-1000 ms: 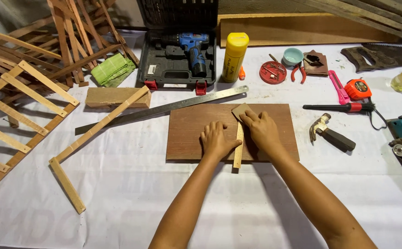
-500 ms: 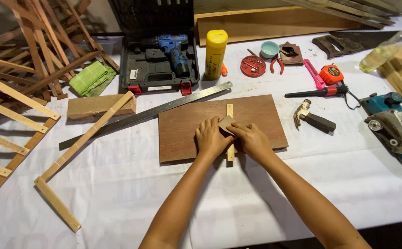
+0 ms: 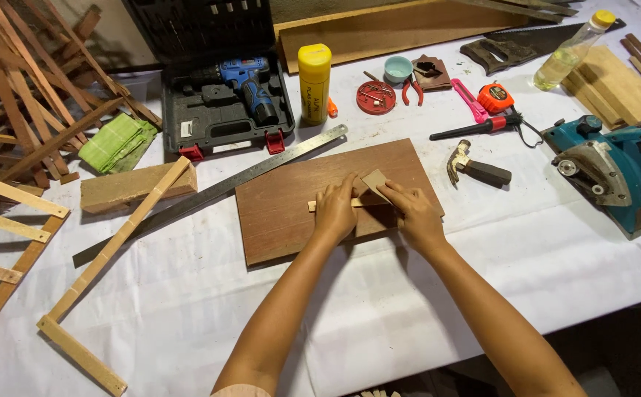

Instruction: Measuring and preparing small wood strips for a larger project.

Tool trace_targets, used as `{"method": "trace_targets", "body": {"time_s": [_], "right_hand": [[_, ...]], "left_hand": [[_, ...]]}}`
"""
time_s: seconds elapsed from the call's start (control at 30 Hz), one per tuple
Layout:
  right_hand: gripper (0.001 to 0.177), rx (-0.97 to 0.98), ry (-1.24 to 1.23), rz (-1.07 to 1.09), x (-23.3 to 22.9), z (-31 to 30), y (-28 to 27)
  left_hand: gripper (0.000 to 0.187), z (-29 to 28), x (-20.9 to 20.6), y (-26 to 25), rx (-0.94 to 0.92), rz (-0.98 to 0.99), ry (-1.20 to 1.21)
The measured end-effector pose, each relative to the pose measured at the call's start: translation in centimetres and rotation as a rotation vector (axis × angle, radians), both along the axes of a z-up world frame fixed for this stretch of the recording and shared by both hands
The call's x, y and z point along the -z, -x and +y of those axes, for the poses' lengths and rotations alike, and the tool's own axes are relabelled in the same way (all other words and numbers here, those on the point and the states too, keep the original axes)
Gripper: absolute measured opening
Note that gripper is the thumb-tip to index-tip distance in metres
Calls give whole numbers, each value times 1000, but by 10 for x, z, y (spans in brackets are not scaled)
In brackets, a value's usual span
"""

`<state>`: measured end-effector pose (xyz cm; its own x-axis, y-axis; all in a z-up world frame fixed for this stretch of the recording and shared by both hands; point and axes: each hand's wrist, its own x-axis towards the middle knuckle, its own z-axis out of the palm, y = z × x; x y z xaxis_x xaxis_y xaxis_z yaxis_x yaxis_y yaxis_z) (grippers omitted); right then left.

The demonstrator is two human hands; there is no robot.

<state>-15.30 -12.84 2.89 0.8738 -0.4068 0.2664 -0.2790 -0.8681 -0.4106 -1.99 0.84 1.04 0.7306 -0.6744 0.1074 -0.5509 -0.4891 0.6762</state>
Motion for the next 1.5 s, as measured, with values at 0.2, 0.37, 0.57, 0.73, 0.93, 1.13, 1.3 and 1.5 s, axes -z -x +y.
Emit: {"method": "trace_targets", "body": {"time_s": [0.2,0.37,0.57,0.73,0.93,1.13,1.3,1.5], "right_hand": [[72,-77,-33,-26,-11,-1,3],[66,-139,-107,-1,1,-15,-1],[64,-259,-233,-13,15,-34,-1],[72,-134,-424,192,-3,-45,1],[43,-269,35,36,-17,-42,0],[48,-421,362,16,5,-44,-23],[48,-428,436,3,8,-50,-71],[48,-477,414,-55,21,-61,-116]], "left_hand": [[52,3,4,-7,-49,-67,93],[38,-10,50,-23,-60,-235,208],[40,-17,21,-9,-321,-208,88],[50,-37,53,-1,-283,-199,171],[123,-34,18,28,-324,-41,-69],[131,-36,10,29,-407,89,-294],[124,-35,10,29,-370,94,-307],[120,-33,14,29,-372,66,-257]]}}
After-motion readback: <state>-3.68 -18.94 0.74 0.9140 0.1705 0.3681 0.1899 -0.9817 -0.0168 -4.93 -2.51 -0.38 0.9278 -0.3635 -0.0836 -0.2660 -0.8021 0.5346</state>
